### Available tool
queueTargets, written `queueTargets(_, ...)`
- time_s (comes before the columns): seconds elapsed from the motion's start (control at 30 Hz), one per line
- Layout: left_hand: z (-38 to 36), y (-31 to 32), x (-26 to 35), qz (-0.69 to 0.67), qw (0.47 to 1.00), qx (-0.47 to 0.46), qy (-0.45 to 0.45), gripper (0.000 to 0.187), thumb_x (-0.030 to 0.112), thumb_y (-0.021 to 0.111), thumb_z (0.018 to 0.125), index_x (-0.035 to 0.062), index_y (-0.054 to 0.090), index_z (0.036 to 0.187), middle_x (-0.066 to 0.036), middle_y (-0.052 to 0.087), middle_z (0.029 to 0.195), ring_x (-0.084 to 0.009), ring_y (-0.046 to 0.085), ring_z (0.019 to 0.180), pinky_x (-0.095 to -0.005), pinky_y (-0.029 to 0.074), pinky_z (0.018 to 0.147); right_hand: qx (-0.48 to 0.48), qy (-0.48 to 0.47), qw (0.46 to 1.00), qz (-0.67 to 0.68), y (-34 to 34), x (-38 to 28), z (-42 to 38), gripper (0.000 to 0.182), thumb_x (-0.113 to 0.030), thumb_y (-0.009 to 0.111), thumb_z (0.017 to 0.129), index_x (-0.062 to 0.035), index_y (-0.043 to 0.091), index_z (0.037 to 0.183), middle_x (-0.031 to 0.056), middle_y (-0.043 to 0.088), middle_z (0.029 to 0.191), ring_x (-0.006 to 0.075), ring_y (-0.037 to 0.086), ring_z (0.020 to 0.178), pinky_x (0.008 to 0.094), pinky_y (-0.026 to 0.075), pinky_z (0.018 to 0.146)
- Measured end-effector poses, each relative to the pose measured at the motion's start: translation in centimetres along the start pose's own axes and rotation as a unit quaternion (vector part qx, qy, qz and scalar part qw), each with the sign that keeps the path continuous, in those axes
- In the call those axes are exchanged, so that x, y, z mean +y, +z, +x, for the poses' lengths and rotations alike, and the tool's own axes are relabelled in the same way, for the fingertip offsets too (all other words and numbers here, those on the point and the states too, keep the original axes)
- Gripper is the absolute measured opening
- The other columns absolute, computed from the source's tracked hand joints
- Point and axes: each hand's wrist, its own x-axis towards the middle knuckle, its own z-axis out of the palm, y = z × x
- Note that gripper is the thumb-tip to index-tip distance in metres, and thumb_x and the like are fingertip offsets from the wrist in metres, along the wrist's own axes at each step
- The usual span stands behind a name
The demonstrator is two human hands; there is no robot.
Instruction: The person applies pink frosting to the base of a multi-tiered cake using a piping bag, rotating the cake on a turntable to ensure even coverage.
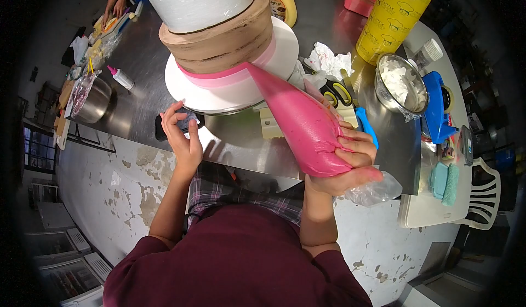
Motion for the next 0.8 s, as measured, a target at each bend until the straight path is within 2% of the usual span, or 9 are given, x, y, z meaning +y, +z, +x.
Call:
queueTargets(0.23,0.05,0.03,0.30,-0.001,1.000,-0.008,0.010,0.018,0.012,0.051,0.084,0.0051,0.043,0.098,-0.016,0.048,0.120,-0.0331,0.041,0.115,-0.0537,0.012,0.104,0.004,0.003,0.999,-0.044,-0.90,0.29,-0.05,0.064,-0.056,0.014,0.091,-0.0058,0.044,0.067,0.0099,0.046,0.074,0.0231,0.051,0.081,0.0450,0.044,0.086)
queueTargets(0.33,0.10,0.02,0.66,0.003,1.000,-0.018,0.017,0.017,0.011,0.051,0.084,0.0047,0.043,0.098,-0.016,0.047,0.120,-0.0335,0.041,0.115,-0.0538,0.012,0.104,0.019,0.010,1.000,-0.022,-0.73,0.22,-0.04,0.064,-0.057,0.014,0.091,-0.0056,0.044,0.068,0.0102,0.046,0.074,0.0236,0.052,0.080,0.0457,0.043,0.086)
queueTargets(0.43,0.15,0.26,0.82,-0.022,1.000,-0.012,0.014,0.016,0.007,0.052,0.079,0.0052,0.046,0.094,-0.015,0.047,0.119,-0.0338,0.040,0.116,-0.0575,0.011,0.102,0.014,0.019,0.999,-0.026,-0.84,0.18,0.05,0.064,-0.057,0.014,0.091,-0.0055,0.044,0.068,0.0103,0.046,0.074,0.0235,0.051,0.080,0.0458,0.043,0.086)
queueTargets(0.53,0.08,0.40,0.78,-0.020,1.000,-0.012,0.015,0.016,0.007,0.052,0.079,0.0051,0.046,0.093,-0.015,0.047,0.120,-0.0339,0.040,0.116,-0.0575,0.011,0.102,0.012,0.013,1.000,-0.019,-0.75,0.09,0.06,0.064,-0.057,0.014,0.091,-0.0055,0.044,0.068,0.0104,0.046,0.074,0.0236,0.051,0.080,0.0459,0.043,0.086)
queueTargets(0.63,0.09,0.45,0.85,-0.020,1.000,-0.010,0.013,0.016,0.007,0.052,0.079,0.0051,0.046,0.093,-0.014,0.047,0.120,-0.0338,0.040,0.116,-0.0576,0.011,0.102,0.011,0.030,0.998,-0.046,-0.79,-0.19,0.10,0.064,-0.056,0.014,0.091,-0.0055,0.043,0.066,0.0098,0.045,0.074,0.0237,0.051,0.081,0.0455,0.044,0.086)
queueTargets(0.8,0.11,0.47,0.95,-0.019,1.000,-0.008,0.013,0.016,0.008,0.052,0.079,0.0052,0.046,0.093,-0.015,0.046,0.120,-0.0337,0.040,0.116,-0.0576,0.011,0.102,0.001,0.003,1.000,-0.016,-0.79,-0.18,0.21,0.064,-0.053,0.013,0.093,-0.0056,0.042,0.060,0.0059,0.045,0.075,0.0237,0.050,0.081,0.0455,0.045,0.085)
